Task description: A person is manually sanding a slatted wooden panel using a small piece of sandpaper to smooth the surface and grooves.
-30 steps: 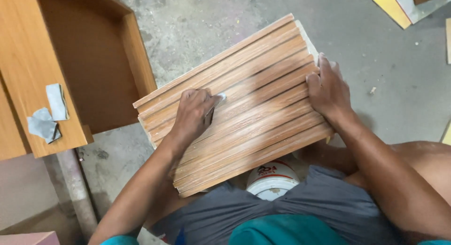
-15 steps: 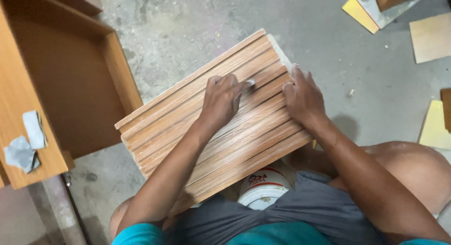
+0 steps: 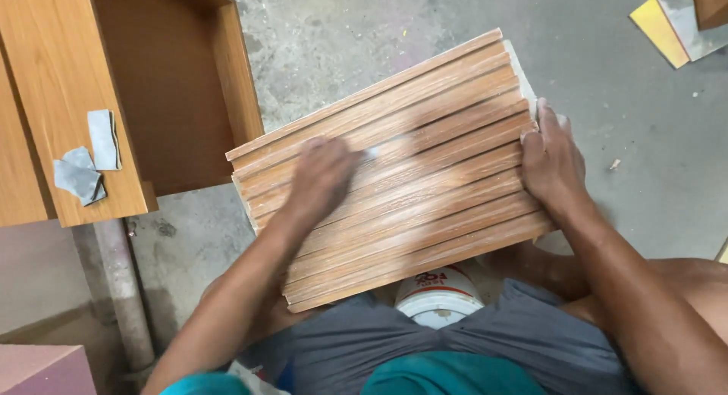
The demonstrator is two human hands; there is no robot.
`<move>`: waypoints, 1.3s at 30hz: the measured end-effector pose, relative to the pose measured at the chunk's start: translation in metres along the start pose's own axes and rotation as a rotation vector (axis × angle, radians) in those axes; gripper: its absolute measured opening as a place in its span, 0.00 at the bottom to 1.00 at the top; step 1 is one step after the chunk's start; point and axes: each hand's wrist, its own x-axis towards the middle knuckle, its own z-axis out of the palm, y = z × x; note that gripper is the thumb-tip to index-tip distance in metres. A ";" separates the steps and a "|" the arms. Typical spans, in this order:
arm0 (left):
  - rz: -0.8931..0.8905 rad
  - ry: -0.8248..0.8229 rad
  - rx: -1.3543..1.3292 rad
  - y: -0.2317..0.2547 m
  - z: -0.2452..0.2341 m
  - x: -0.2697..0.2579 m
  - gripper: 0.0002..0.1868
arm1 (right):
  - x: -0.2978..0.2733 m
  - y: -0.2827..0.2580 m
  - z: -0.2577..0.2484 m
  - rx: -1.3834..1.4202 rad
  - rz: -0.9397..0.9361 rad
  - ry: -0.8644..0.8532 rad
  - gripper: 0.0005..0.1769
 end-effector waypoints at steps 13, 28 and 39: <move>-0.076 -0.099 -0.010 0.007 -0.028 0.014 0.09 | -0.001 -0.017 0.005 -0.068 -0.016 0.054 0.42; -0.057 -0.064 0.096 -0.038 -0.094 -0.097 0.17 | 0.004 -0.006 0.007 -0.141 -0.104 0.119 0.35; -0.037 -0.041 0.129 -0.046 -0.100 -0.113 0.15 | -0.008 -0.012 0.012 -0.145 -0.258 0.134 0.17</move>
